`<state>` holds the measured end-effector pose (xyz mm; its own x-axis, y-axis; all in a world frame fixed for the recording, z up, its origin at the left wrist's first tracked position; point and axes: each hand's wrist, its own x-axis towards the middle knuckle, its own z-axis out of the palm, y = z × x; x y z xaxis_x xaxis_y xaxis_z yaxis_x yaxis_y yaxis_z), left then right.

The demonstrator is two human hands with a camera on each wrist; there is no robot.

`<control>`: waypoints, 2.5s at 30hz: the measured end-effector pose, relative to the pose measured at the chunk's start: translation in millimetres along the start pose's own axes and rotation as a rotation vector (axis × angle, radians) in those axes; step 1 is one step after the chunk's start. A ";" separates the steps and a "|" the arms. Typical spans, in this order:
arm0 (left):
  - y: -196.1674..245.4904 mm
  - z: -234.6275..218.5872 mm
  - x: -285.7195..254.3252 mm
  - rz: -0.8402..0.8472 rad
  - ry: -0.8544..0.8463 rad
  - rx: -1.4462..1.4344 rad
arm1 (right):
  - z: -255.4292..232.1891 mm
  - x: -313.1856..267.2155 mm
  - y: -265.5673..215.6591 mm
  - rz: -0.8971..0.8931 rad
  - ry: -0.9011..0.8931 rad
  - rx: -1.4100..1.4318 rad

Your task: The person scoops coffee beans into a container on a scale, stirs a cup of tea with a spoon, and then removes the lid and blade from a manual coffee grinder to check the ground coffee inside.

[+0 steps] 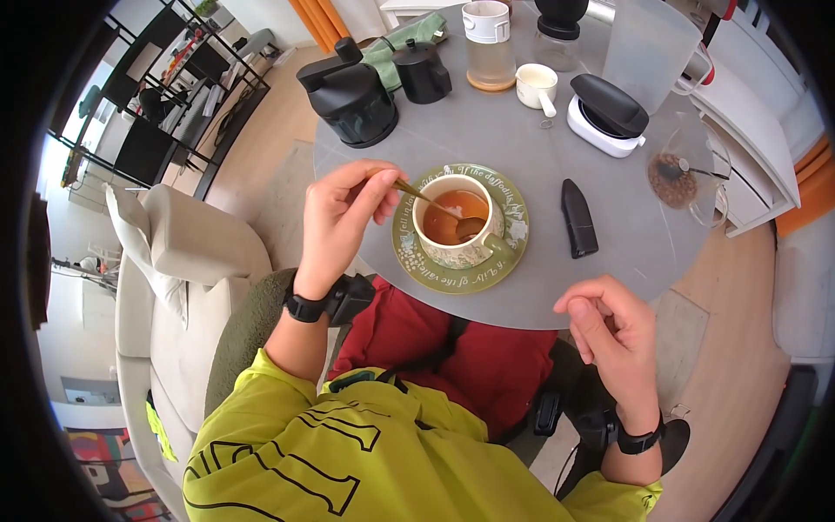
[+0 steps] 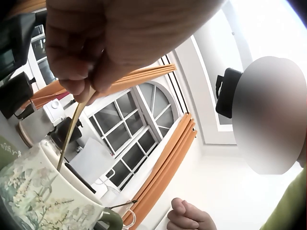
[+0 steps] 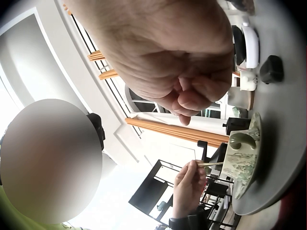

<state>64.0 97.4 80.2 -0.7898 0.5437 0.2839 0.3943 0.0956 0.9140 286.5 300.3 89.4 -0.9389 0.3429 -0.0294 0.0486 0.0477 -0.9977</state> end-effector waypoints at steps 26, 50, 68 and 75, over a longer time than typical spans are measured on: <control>8.8 -2.3 -9.2 0.124 0.089 0.300 | -14.4 7.1 7.4 -0.148 0.018 -0.040; 9.4 4.0 -11.7 0.105 0.013 0.298 | -46.1 -2.8 -21.9 -0.478 0.072 -0.193; 4.8 5.7 -5.3 0.033 0.001 0.169 | -42.2 3.0 -12.7 -0.522 0.133 -0.107; 4.5 -0.6 -7.3 0.029 0.032 0.074 | -25.4 -3.3 -12.3 -0.165 0.252 -0.237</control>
<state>71.2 93.4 82.5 -0.7919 0.5199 0.3203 0.4500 0.1423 0.8816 297.7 322.4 103.4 -0.8288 0.5311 0.1760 0.0092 0.3274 -0.9448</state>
